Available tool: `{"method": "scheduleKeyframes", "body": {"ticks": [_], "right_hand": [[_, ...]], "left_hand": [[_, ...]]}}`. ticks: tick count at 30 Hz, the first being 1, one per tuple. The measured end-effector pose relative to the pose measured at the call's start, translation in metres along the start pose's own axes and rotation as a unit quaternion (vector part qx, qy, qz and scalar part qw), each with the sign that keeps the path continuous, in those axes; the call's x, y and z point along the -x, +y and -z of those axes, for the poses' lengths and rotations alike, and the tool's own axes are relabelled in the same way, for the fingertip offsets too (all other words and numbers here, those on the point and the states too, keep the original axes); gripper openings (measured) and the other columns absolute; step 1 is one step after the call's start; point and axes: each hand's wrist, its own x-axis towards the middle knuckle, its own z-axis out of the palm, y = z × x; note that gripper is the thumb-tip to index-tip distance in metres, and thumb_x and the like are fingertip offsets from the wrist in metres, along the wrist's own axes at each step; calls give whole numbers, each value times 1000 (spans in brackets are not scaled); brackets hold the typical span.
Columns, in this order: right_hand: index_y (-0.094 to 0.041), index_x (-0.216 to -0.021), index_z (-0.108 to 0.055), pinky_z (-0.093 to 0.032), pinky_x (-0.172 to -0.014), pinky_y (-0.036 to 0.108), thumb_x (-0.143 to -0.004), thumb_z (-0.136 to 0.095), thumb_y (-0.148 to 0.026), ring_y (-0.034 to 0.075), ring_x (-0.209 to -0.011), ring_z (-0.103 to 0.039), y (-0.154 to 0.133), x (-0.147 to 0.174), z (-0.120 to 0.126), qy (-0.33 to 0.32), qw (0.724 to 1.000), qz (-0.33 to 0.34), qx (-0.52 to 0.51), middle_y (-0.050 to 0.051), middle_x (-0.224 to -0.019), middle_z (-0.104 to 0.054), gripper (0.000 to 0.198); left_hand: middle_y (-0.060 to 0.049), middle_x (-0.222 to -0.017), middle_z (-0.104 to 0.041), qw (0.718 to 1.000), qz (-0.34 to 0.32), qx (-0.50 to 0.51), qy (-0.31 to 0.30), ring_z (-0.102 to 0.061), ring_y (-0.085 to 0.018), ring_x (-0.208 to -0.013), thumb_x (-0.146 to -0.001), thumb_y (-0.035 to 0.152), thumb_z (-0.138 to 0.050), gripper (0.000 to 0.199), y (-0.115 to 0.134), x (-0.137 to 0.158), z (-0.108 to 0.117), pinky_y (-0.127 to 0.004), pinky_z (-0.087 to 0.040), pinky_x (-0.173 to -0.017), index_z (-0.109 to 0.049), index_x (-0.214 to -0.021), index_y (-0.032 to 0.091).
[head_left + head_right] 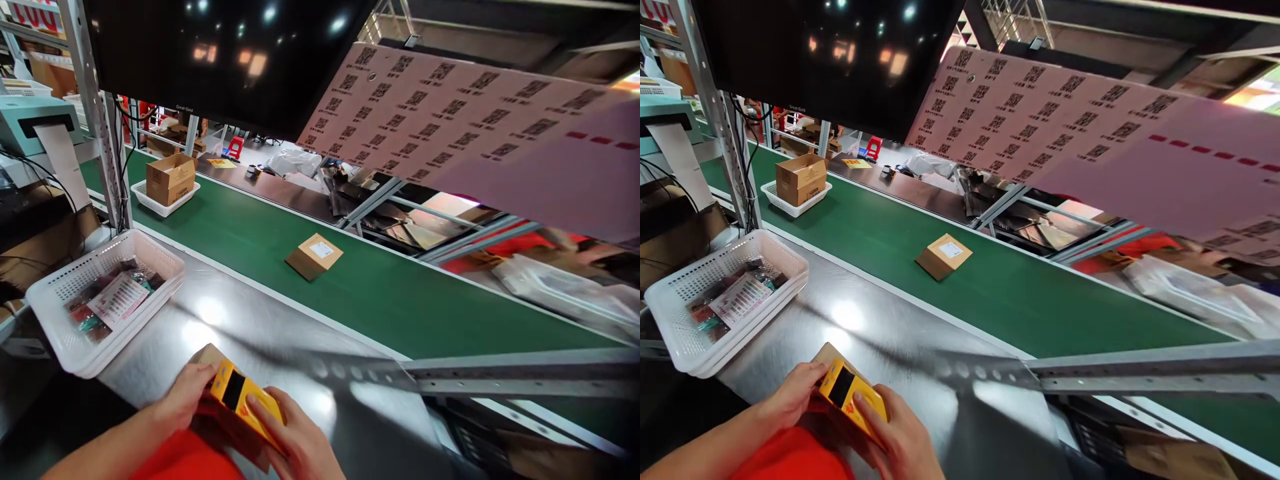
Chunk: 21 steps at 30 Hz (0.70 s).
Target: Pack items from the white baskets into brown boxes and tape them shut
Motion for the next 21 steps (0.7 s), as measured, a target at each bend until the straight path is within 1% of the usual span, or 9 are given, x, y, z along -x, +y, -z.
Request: {"method": "scheduleKeyframes", "body": {"ticks": [2, 4, 6, 8, 11, 14, 17, 19, 21], "right_hand": [[-40, -153, -60, -64, -93, 39, -94, -60, -22, 30, -120, -72, -3, -1, 0, 4, 1000, -16, -6, 14, -140, -68, 62], [-39, -151, -62, -64, -94, 39, -96, -60, -25, 30, -121, -71, -6, -3, 0, -5, 999, -35, -20, 15, -142, -66, 57], [-40, -151, -62, -64, -91, 37, -94, -61, -24, 28, -113, -73, -11, -4, 3, -30, 997, -61, -33, 14, -137, -67, 59], [-42, -154, -58, -65, -83, 34, -91, -64, -22, 24, -96, -75, -15, -4, 7, -64, 993, -93, -40, 11, -122, -70, 67], [-48, -155, -55, -63, -68, 30, -88, -71, -24, 21, -76, -73, -18, -2, 15, -104, 986, -129, -25, 5, -102, -71, 73], [-47, -151, -59, -58, -60, 27, -88, -74, -27, 21, -70, -71, -19, 0, 15, -126, 985, -118, -1, 4, -99, -72, 68], [-44, -149, -63, -52, -57, 27, -90, -72, -28, 19, -65, -67, -20, -6, 6, -115, 987, -106, 39, 5, -97, -71, 61], [-45, -146, -65, -48, -55, 27, -88, -73, -26, 20, -63, -65, -20, -11, -3, -107, 986, -107, 70, 5, -93, -70, 61], [-46, -144, -67, -45, -55, 27, -85, -74, -24, 20, -64, -65, -20, -16, -9, -89, 987, -111, 75, 4, -90, -69, 63]], "left_hand": [[-4, -75, -73, 1000, 16, 6, -1, -66, -19, -68, -64, 72, -86, 59, -2, -2, 1, -31, -53, -64, -75, -86, 19], [-1, -67, -69, 1000, 12, -15, 25, -63, -18, -64, -64, 67, -86, 50, -5, -6, 1, -29, -51, -60, -70, -74, 20], [2, -56, -59, 993, -36, -87, 68, -55, -15, -57, -66, 64, -83, 49, -5, -11, 4, -27, -44, -54, -59, -59, 22], [3, -53, -56, 979, -86, -156, 98, -53, -14, -54, -70, 63, -77, 49, 2, -16, 12, -26, -39, -52, -55, -54, 22], [-2, -60, -66, 969, -109, -185, 119, -61, -16, -56, -73, 65, -70, 47, 20, -24, 32, -27, -43, -53, -63, -62, 19], [-5, -61, -68, 954, -128, -214, 166, -65, -17, -56, -73, 65, -68, 48, 36, -36, 57, -27, -44, -52, -64, -64, 18], [-6, -64, -71, 944, -127, -241, 184, -66, -18, -55, -72, 67, -69, 50, 40, -47, 74, -27, -43, -50, -65, -68, 17], [-7, -67, -72, 939, -128, -257, 187, -67, -17, -56, -74, 69, -67, 52, 38, -52, 81, -27, -43, -51, -66, -70, 17], [-8, -70, -74, 930, -134, -280, 195, -67, -17, -57, -77, 69, -65, 53, 35, -57, 87, -27, -44, -53, -66, -71, 17]]}}
